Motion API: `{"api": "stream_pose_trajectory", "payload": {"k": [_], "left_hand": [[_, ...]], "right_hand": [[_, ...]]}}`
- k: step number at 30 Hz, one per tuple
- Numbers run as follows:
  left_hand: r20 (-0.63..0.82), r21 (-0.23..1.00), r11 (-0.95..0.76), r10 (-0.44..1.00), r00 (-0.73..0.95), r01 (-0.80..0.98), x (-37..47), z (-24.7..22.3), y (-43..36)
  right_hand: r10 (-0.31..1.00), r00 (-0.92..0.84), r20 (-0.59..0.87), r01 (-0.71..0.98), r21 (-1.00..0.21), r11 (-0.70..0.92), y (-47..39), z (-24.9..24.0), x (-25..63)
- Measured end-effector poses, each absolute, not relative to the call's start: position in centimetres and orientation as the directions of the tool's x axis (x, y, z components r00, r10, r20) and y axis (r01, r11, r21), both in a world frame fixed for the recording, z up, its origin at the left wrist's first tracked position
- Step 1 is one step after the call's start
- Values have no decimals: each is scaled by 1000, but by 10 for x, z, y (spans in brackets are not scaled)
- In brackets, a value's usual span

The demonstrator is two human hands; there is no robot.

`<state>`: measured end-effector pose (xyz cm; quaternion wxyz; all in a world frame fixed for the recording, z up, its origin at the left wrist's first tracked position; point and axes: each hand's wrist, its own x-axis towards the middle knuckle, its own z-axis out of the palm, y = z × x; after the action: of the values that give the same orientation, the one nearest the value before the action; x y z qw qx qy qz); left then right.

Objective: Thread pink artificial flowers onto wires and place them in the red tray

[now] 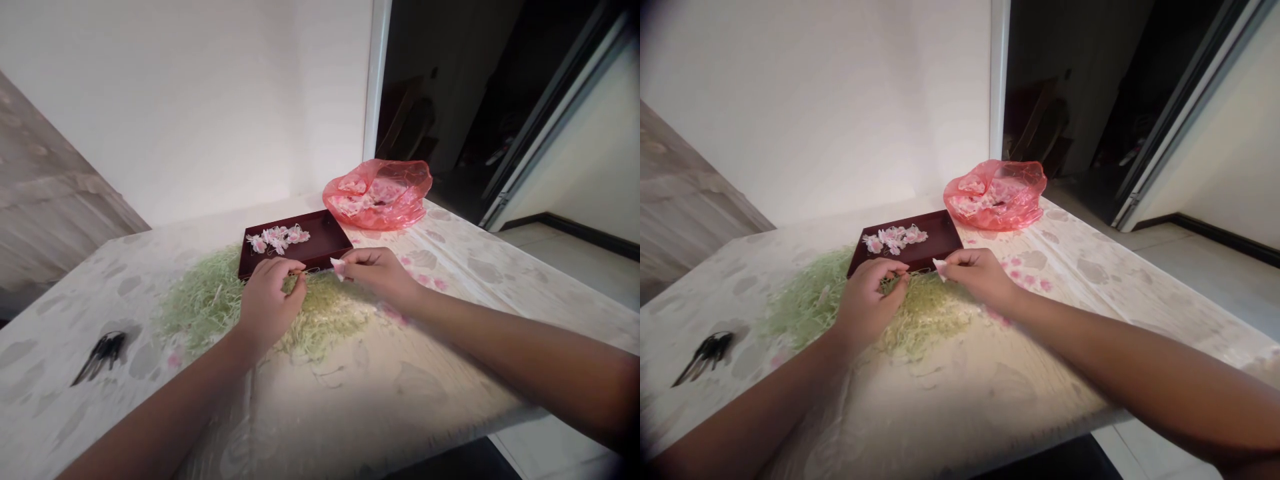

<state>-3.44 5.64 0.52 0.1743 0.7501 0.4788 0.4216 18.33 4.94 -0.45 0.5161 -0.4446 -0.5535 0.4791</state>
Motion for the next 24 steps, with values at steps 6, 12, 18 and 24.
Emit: {"api": "stream_pose_trajectory", "payload": {"k": [6,12,18,24], "left_hand": [[422,69,-573,759,496,817,-38,8,64],[432,10,-581,737,521,814,-39,8,66],[447,-75,-624,676,586,777,-38,11,63],[661,388,-651,690,295,653,-38,23,66]], "right_hand": [[985,-82,155,27,-987,157,51,-9,180],[979,-112,172,-6,-985,173,48,-9,178],[980,-100,174,2,-985,175,48,-9,177],[975,-123,186,-18,-982,185,48,-11,178]]}}
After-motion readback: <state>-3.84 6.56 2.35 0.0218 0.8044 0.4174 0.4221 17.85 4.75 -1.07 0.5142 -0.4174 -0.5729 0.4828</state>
